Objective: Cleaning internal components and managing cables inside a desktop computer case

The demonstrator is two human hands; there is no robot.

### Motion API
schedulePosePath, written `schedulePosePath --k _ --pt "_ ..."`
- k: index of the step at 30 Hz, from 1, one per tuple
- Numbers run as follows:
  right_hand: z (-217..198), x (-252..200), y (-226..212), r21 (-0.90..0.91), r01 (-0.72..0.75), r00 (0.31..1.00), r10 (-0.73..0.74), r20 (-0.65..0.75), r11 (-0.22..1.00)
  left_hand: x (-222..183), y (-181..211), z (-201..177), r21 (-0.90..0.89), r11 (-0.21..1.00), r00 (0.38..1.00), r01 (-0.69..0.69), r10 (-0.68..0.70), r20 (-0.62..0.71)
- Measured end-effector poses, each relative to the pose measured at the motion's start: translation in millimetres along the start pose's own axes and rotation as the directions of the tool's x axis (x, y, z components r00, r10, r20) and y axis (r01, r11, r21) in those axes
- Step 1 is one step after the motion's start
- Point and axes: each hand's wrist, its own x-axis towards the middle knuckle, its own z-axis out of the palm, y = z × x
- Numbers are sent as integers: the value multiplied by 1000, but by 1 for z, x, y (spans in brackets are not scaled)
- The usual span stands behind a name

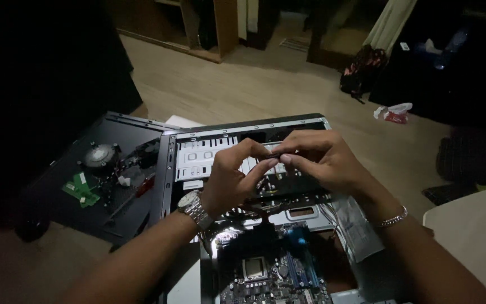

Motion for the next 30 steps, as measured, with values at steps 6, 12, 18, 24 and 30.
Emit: schedulePosePath --k 6,12,18,24,30 --pt "5 0 5 68 58 998 -56 -32 996 -3 -3 6 -63 998 999 14 -15 -28" --pt "13 -1 -5 -328 92 966 -164 -201 940 -4 -12 4 -14 998 997 64 -65 -40" --pt "55 -12 -31 -416 52 998 -38 42 908 -4 -12 6 58 990 989 131 -127 -74" --pt "39 -9 -12 -316 90 983 -34 179 945 12 12 -8 87 996 999 -11 7 50" --pt "51 -13 -18 -228 29 999 -24 25 973 -3 40 -43 78 983 933 165 -182 312"
